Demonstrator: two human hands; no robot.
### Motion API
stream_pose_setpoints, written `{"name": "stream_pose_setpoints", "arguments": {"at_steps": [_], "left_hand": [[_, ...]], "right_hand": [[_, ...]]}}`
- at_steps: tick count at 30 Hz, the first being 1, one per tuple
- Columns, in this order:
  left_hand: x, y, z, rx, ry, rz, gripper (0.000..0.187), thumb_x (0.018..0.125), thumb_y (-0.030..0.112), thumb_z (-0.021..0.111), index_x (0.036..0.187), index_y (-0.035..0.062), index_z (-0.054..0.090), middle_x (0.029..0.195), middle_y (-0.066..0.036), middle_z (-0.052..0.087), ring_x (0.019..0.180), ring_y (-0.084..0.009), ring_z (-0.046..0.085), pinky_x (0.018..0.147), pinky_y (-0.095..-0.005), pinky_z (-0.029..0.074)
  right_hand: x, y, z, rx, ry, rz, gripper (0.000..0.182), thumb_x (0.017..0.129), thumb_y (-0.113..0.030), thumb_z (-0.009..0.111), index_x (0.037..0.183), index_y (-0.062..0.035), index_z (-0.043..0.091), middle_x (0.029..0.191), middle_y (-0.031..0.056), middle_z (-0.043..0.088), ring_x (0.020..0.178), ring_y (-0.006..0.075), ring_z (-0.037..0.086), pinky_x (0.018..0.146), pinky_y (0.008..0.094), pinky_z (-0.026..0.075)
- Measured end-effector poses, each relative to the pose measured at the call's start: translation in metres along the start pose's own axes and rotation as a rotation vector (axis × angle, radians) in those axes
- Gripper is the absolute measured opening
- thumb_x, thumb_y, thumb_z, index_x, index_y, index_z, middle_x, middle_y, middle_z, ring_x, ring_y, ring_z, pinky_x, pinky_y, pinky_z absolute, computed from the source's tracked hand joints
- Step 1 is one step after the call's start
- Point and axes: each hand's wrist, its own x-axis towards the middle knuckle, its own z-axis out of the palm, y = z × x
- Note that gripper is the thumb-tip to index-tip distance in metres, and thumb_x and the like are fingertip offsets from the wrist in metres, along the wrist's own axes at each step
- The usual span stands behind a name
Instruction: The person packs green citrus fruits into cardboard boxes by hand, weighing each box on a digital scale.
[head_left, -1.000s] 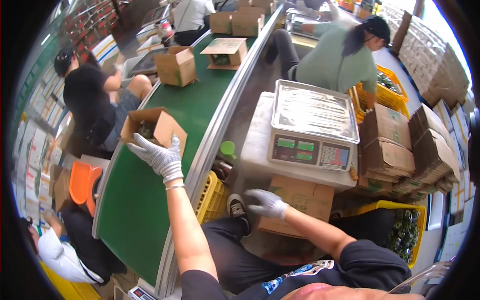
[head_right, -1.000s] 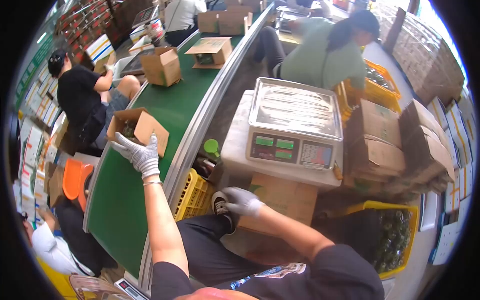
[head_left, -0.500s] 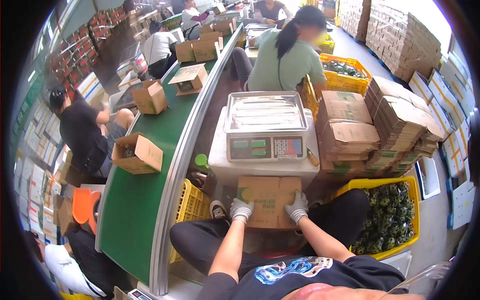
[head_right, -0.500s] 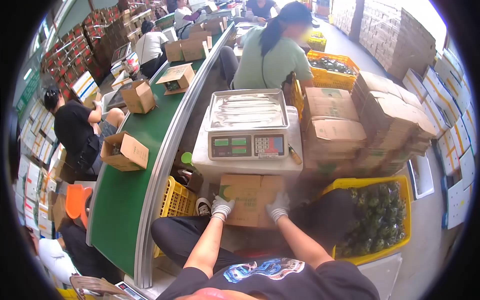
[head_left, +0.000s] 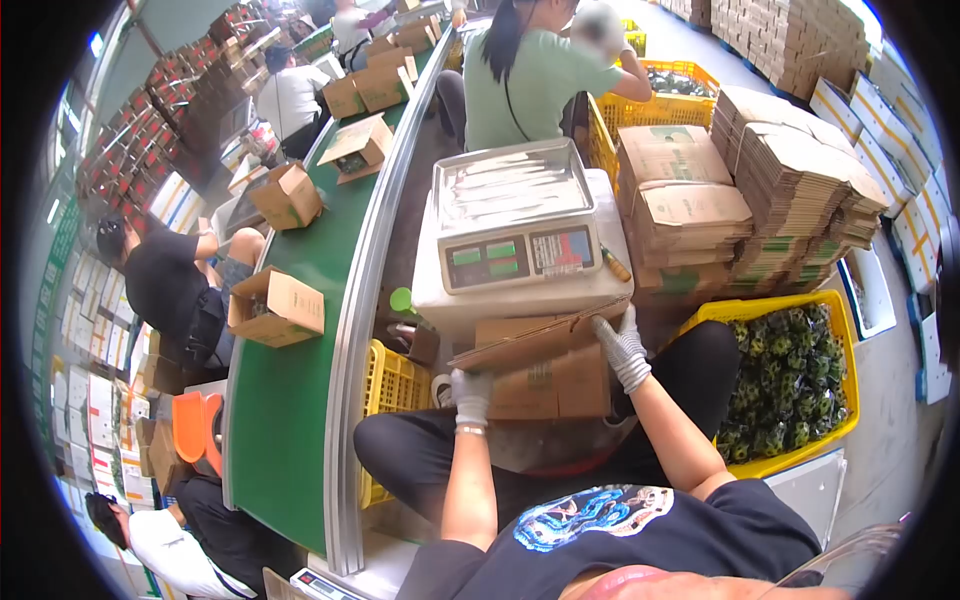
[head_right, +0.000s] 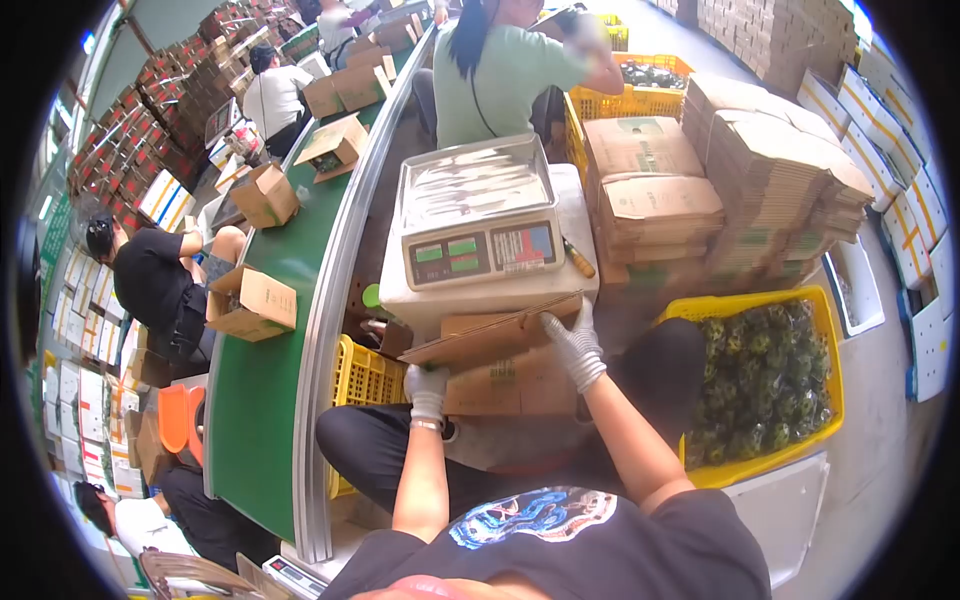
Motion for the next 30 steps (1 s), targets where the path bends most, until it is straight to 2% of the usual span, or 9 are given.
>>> {"name": "stream_pose_setpoints", "arguments": {"at_steps": [1,4,6,14,19,21,25,27,30], "left_hand": [[-0.009,0.021,0.002,0.254,0.027,-0.015,0.032,0.071,-0.007,0.053,0.101,0.0017,0.061,0.092,-0.004,0.065,0.080,-0.0104,0.060,0.069,-0.0266,0.049],[-0.021,0.012,0.009,-0.416,-0.055,0.058,0.046,0.066,-0.013,0.051,0.108,0.0034,0.062,0.098,-0.004,0.066,0.086,-0.0097,0.060,0.077,-0.0252,0.049],[-0.019,0.003,0.007,-0.227,-0.073,0.185,0.044,0.067,-0.014,0.054,0.107,0.0035,0.062,0.101,-0.005,0.066,0.093,-0.0121,0.060,0.084,-0.0256,0.047],[-0.006,-0.007,-0.004,0.273,-0.160,0.334,0.028,0.071,-0.008,0.062,0.097,0.0027,0.066,0.101,-0.008,0.067,0.090,-0.0172,0.065,0.082,-0.0273,0.052],[-0.011,-0.012,0.001,-0.027,-0.237,0.397,0.029,0.073,-0.010,0.061,0.097,0.0033,0.068,0.107,-0.010,0.065,0.097,-0.0158,0.062,0.085,-0.0278,0.050],[-0.021,0.010,0.003,-0.358,-0.219,0.221,0.032,0.073,-0.011,0.060,0.100,0.0027,0.068,0.111,-0.010,0.064,0.102,-0.0155,0.060,0.087,-0.0287,0.049],[-0.026,0.007,0.005,-0.224,-0.224,0.183,0.062,0.073,-0.008,0.063,0.131,0.0039,0.047,0.126,-0.011,0.054,0.111,-0.0203,0.055,0.097,-0.0307,0.044],[-0.042,0.039,0.019,-0.588,-0.154,-0.003,0.078,0.072,-0.005,0.061,0.142,0.0050,0.028,0.136,-0.013,0.042,0.124,-0.0215,0.044,0.101,-0.0318,0.039],[-0.035,0.068,0.019,0.101,-0.144,0.281,0.081,0.066,-0.001,0.054,0.142,0.0022,0.027,0.139,-0.015,0.039,0.129,-0.0278,0.038,0.107,-0.0342,0.031]], "right_hand": [[0.003,0.005,-0.010,0.069,-0.043,0.126,0.071,0.082,-0.034,0.069,0.133,-0.0013,0.034,0.120,0.0128,0.051,0.106,0.0198,0.050,0.089,0.0314,0.044],[0.000,0.003,-0.016,0.253,-0.093,0.413,0.065,0.086,-0.037,0.064,0.133,-0.0013,0.036,0.119,0.0110,0.050,0.106,0.0196,0.048,0.090,0.0302,0.041],[-0.012,-0.016,-0.023,0.311,-0.017,0.491,0.072,0.083,-0.038,0.067,0.134,0.0013,0.034,0.123,0.0147,0.050,0.113,0.0225,0.048,0.094,0.0325,0.041],[-0.007,-0.015,-0.017,0.272,-0.047,0.224,0.073,0.082,-0.036,0.069,0.134,0.0005,0.033,0.128,0.0178,0.046,0.119,0.0241,0.043,0.102,0.0335,0.033],[-0.002,-0.002,-0.013,0.142,0.014,0.068,0.072,0.081,-0.032,0.070,0.134,0.0003,0.033,0.128,0.0173,0.045,0.119,0.0243,0.043,0.101,0.0350,0.034],[0.003,-0.004,-0.019,0.101,-0.098,0.179,0.071,0.080,-0.026,0.071,0.133,0.0006,0.033,0.123,0.0159,0.048,0.113,0.0219,0.046,0.096,0.0339,0.039],[0.018,-0.065,-0.050,0.083,-0.623,0.312,0.078,0.078,-0.026,0.074,0.137,0.0006,0.031,0.125,0.0179,0.049,0.116,0.0222,0.047,0.097,0.0325,0.041],[0.017,-0.069,-0.050,-0.377,-0.999,-0.089,0.087,0.076,-0.035,0.074,0.140,-0.0010,0.027,0.135,0.0213,0.043,0.127,0.0288,0.041,0.103,0.0356,0.035],[0.003,-0.078,-0.020,-0.435,-0.908,-0.027,0.103,0.058,-0.046,0.079,0.140,-0.0044,0.032,0.136,0.0223,0.043,0.127,0.0351,0.040,0.104,0.0398,0.035]]}}
